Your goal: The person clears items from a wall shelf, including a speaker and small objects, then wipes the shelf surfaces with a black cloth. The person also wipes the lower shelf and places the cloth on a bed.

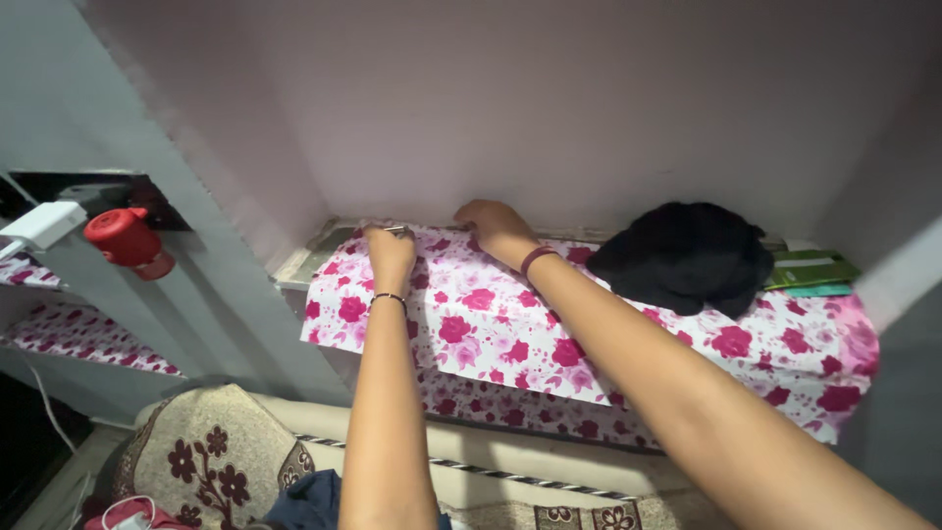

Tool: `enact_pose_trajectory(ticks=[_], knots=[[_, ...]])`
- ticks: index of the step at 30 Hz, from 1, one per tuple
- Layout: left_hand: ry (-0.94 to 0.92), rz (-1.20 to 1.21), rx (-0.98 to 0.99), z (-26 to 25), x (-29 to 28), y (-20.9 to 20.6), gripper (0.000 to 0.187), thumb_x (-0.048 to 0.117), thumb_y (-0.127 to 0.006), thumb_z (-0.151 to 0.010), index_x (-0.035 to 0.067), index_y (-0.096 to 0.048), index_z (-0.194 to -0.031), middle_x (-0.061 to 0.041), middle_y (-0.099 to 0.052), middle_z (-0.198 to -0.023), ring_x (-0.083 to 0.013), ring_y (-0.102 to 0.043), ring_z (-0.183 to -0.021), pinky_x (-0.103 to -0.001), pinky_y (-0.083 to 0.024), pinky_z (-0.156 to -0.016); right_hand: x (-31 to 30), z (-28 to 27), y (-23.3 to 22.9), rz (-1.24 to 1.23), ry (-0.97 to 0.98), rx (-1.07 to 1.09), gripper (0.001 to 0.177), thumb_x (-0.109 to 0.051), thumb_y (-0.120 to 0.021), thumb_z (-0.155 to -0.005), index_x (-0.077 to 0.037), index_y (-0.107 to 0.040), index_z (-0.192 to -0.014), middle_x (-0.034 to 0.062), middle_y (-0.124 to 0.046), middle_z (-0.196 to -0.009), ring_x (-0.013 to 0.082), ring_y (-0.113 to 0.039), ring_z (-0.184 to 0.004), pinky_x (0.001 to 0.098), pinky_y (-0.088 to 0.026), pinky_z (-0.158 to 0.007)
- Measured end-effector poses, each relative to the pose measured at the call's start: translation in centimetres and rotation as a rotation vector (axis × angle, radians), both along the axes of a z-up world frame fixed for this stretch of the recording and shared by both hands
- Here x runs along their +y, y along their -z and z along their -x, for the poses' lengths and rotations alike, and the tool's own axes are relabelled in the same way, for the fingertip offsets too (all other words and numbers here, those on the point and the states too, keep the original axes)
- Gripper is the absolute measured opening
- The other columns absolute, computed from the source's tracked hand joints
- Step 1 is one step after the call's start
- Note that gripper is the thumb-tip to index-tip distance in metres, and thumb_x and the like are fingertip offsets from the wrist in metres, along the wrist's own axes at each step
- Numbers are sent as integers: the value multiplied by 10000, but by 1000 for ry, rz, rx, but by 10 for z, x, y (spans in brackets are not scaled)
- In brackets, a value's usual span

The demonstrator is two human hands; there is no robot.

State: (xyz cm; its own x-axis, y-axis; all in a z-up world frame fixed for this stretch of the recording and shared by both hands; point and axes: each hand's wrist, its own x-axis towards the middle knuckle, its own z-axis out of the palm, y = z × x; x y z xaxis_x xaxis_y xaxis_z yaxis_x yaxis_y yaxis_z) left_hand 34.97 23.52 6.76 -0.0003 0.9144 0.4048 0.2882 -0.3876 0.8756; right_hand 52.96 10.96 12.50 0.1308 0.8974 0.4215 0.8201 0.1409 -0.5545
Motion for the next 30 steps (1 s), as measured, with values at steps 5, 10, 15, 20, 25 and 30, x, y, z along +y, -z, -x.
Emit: enact_pose_trajectory(ticks=[5, 10, 15, 20, 25, 30], knots=[[-2, 50, -40, 1, 6, 3, 477, 122, -694, -831, -97, -459, -1184, -289, -689, -1049, -395, -698, -1028, -430, -537, -906, 11, 28, -16, 70, 42, -536, 276, -47, -525, -915, -87, -730, -1096, 128, -666, -1188, 343, -616, -1148, 443, -513, -968], [-34, -56, -1, -1, 13, 13, 450, 126, -698, -859, -111, -472, -1169, -312, -674, -1053, -422, -685, -1027, -443, -532, -909, 14, 29, -25, 110, -19, -599, 277, -27, -518, -920, -48, -696, -1131, 161, -647, -1211, 373, -604, -1135, 452, -513, -965], [-30, 2, 61, -1, 12, 14, 431, 107, -685, -826, -101, -465, -1132, -310, -687, -1029, -429, -692, -1021, -445, -539, -913, -4, 7, -40, -107, -124, -327, 356, 38, -663, -751, -13, -732, -1096, 167, -675, -1141, 350, -632, -1089, 427, -519, -945], [-13, 4, 8, 3, 8, 13, 421, 91, -680, -809, -96, -470, -1123, -298, -689, -1036, -429, -692, -1007, -453, -532, -908, -23, -11, -60, -95, -130, 310, 256, 29, -690, -853, -37, -761, -1091, 110, -735, -1046, 190, -698, -951, 320, -571, -869], [-34, -30, 47, 0, 4, 8, 422, 113, -676, -852, -102, -476, -1154, -309, -679, -1051, -447, -682, -1025, -452, -535, -923, -41, -10, -54, -1, -138, 705, 273, 23, -703, -840, -19, -736, -1107, 84, -748, -1028, 152, -711, -933, 295, -578, -857], [-6, 45, 0, 6, -2, 2, 468, 143, -688, -847, -91, -468, -1187, -292, -671, -1087, -417, -683, -1034, -438, -530, -914, -49, -5, -43, 122, -8, 590, 302, 54, -705, -794, -25, -728, -1084, 94, -751, -993, 170, -720, -889, 284, -589, -836]])
